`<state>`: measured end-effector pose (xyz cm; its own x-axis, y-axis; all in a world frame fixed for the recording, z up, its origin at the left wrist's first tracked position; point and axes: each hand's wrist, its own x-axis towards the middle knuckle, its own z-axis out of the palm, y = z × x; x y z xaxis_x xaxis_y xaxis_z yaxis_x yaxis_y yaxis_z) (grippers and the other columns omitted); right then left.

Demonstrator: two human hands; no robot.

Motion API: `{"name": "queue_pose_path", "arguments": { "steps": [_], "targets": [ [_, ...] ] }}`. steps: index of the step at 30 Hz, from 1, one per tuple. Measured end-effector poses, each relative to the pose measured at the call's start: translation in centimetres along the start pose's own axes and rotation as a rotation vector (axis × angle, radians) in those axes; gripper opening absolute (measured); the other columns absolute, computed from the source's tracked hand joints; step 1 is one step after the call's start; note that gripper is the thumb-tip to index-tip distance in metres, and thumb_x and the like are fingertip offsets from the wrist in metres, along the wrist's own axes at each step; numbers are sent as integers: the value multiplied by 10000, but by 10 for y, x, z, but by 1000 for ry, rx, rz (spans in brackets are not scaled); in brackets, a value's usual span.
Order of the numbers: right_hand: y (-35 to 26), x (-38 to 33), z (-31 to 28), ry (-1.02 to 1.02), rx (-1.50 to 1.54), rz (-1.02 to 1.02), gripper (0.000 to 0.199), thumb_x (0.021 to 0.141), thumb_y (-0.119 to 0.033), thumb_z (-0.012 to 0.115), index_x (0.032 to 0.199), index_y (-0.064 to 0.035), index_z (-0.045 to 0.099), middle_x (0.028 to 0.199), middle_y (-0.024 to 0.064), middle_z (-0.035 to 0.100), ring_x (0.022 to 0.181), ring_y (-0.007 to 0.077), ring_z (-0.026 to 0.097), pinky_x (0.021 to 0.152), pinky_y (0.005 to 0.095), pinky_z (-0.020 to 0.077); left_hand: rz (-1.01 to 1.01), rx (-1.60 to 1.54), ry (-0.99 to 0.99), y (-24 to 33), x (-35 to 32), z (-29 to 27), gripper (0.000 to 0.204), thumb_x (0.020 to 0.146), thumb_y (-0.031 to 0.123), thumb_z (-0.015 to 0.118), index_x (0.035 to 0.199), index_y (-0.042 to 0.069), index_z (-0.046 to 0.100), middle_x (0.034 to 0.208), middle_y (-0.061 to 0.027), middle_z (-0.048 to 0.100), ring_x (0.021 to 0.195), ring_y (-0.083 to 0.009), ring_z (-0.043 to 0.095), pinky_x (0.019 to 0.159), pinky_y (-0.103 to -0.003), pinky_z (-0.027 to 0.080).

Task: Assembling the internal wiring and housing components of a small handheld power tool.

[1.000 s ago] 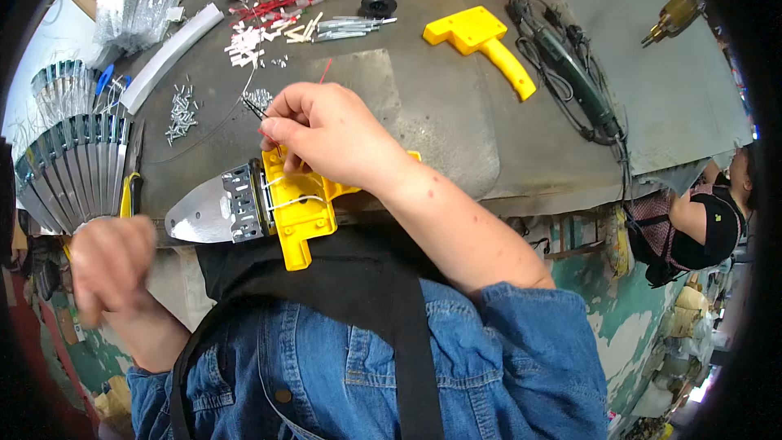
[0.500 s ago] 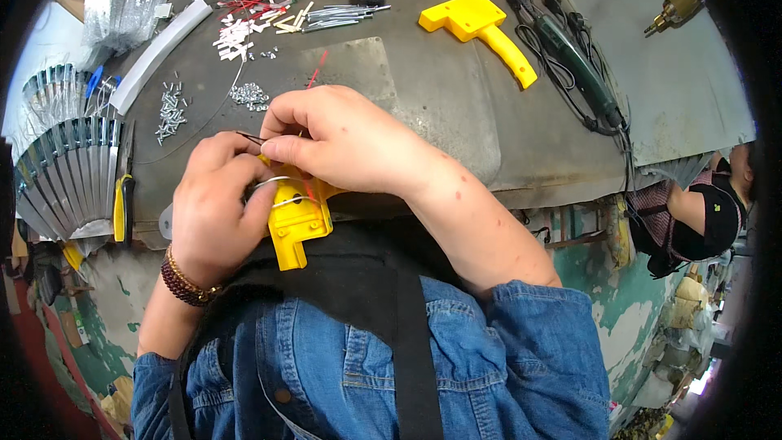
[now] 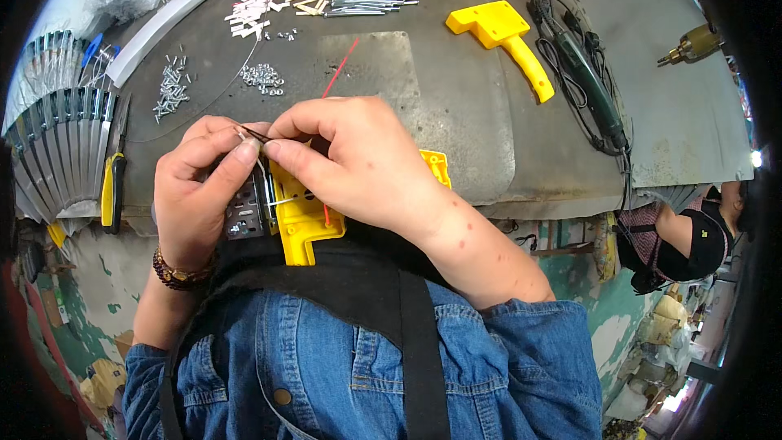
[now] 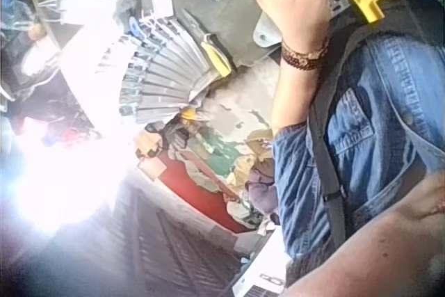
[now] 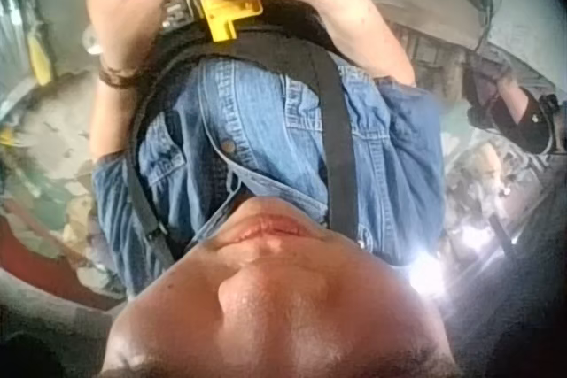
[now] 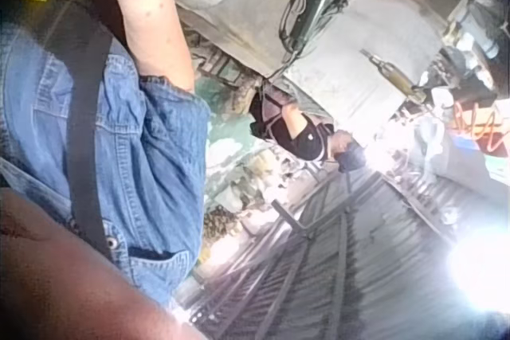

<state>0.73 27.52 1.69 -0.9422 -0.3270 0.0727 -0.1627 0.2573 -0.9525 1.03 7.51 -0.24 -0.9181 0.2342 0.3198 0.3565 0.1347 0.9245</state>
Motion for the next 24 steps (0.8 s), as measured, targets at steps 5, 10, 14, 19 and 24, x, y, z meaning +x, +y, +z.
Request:
{"name": "queue_pose_path", "arguments": {
  "steps": [5, 10, 14, 19, 24],
  "targets": [
    [2, -1, 5, 54, 4, -20, 180, 860, -160, 679, 902, 12, 712, 726, 123, 687, 631, 172, 658, 595, 301, 514, -90, -82, -15, 8, 2, 1, 156, 889, 21, 679, 1022, -52, 718, 970, -109, 703, 904, -162, 647, 824, -269, 500],
    [5, 0, 8, 82, -116, -176, 150, 827, -136, 678, 887, -3, 715, 738, 145, 678, 652, 291, 661, 603, 362, 519, -100, -90, -1, 8, 2, 3, 155, 892, 24, 676, 1020, -52, 718, 967, -109, 708, 892, -159, 646, 823, -269, 502],
    [6, 0, 9, 107, -159, -263, 137, 826, -136, 670, 860, -9, 710, 743, 144, 676, 668, 309, 654, 610, 381, 519, -76, -92, -2, 6, 4, 4, 153, 892, 23, 674, 1020, -46, 722, 951, -105, 712, 877, -153, 640, 807, -269, 502],
    [10, 2, 10, 120, -191, -379, 132, 811, -142, 651, 773, -17, 669, 720, 143, 657, 679, 332, 645, 609, 409, 517, -112, -42, -38, 14, 4, 3, 168, 904, 16, 648, 1038, -62, 712, 961, -98, 686, 883, -140, 612, 809, -255, 475],
    [13, 3, 10, 114, -243, -400, 128, 796, -138, 646, 725, -32, 636, 675, 128, 621, 651, 327, 627, 590, 414, 507, -147, -39, -51, 16, 5, 4, 183, 918, 17, 623, 1052, -81, 702, 960, -90, 659, 907, -131, 590, 827, -248, 451]
  ]
}}
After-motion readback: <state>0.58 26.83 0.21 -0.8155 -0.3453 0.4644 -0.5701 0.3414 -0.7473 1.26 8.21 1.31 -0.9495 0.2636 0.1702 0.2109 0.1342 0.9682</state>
